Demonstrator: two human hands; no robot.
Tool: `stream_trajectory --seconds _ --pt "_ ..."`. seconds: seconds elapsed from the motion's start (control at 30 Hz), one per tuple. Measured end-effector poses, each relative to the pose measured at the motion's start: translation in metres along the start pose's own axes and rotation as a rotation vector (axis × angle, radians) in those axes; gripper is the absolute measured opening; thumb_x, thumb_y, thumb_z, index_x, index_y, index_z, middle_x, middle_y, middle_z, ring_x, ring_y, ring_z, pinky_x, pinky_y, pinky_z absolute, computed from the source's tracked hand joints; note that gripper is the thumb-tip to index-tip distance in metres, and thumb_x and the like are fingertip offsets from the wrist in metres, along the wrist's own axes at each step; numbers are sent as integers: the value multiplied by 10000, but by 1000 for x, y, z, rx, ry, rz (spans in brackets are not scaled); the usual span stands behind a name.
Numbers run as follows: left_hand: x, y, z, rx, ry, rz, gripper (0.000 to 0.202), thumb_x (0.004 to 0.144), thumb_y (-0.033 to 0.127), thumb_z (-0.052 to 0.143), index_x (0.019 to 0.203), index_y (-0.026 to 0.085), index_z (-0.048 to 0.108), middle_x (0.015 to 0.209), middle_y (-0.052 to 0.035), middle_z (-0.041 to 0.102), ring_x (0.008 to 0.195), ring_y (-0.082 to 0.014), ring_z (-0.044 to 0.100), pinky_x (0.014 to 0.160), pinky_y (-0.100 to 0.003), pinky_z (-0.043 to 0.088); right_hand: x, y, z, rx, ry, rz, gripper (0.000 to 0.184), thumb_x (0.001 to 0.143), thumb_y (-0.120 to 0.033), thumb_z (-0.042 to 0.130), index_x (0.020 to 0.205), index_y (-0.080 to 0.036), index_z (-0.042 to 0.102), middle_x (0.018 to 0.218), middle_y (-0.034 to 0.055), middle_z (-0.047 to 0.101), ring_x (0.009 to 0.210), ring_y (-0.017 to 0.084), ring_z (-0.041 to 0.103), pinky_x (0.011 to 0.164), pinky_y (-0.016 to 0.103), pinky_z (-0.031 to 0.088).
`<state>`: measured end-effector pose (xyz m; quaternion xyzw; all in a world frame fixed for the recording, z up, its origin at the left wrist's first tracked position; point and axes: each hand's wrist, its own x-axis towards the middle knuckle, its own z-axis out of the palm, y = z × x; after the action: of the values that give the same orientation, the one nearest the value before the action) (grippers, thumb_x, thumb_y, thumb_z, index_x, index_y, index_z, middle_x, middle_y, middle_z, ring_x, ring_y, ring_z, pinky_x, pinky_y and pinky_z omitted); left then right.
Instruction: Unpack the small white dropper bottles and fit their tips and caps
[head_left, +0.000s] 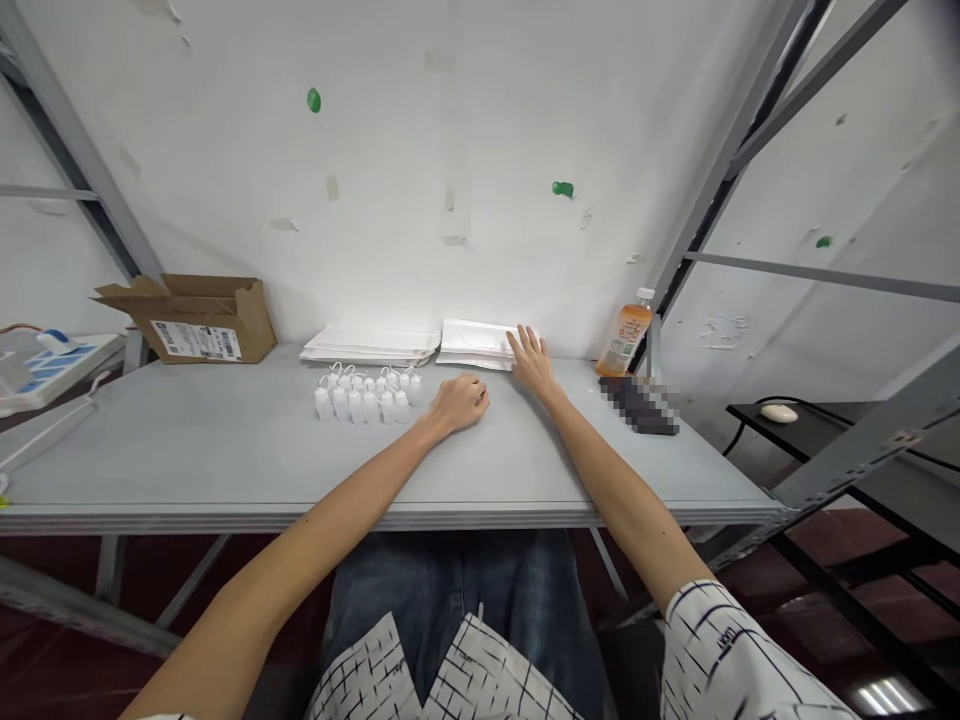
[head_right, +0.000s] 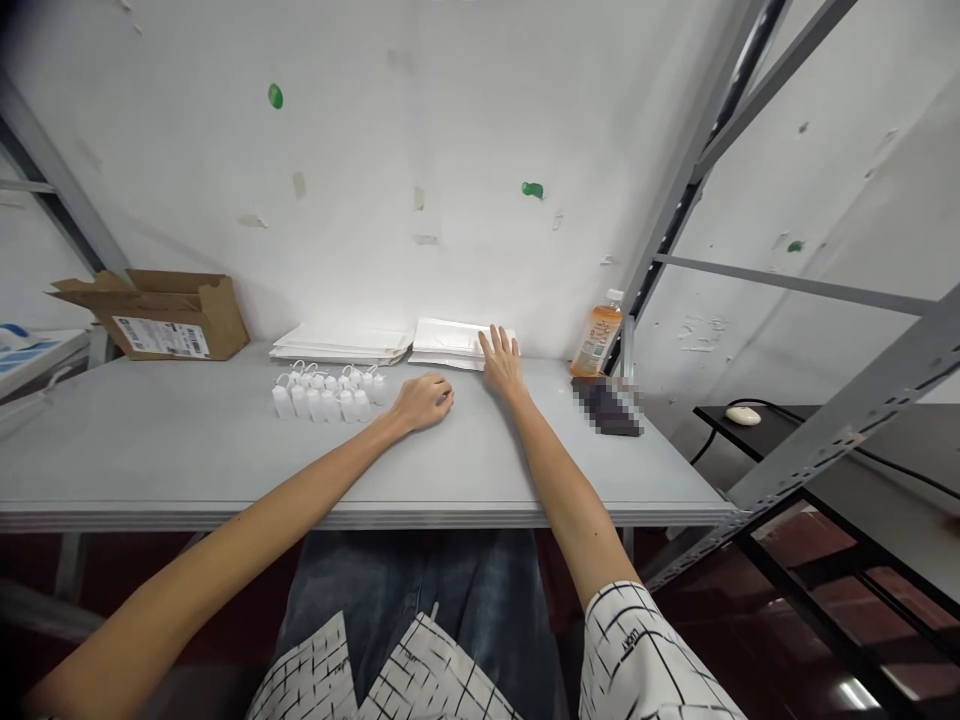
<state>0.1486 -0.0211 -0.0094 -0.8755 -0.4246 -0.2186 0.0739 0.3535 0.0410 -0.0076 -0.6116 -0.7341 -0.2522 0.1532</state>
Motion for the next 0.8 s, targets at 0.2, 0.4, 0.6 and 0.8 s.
stream_trajectory --seconds 0.2,0.4,0.6,0.8 --pt "-2 -4 -3 -62 11 -91 317 916 274 426 780 184 698 887 -93 693 911 -235 622 625 -307 405 15 -8 9 95 -219 53 774 791 -24 434 1532 -139 244 1557 164 353 1415 291 333 1131 515 219" --pt "-2 -4 -8 -121 17 -122 290 898 280 446 784 193 699 865 -77 703 866 -227 623 611 -302 381 -3 -7 -8 86 -179 67 527 843 6 368 1322 -135 539 1167 167 685 1117 276 589 1054 458 262" --pt "-2 -1 -9 -143 4 -98 289 899 267 447 791 193 705 897 -71 706 857 -218 623 614 -306 390 -22 -2 -32 50 -223 55 358 867 -66 432 1073 -127 718 979 174 731 965 271 647 952 385 325" --pt "-3 -2 -9 -156 51 -102 266 903 246 456 871 191 714 956 -80 705 937 -224 624 650 -308 429 -35 7 -50 232 -178 191 335 862 -176 519 1103 -232 746 1042 80 753 979 259 673 775 311 437"
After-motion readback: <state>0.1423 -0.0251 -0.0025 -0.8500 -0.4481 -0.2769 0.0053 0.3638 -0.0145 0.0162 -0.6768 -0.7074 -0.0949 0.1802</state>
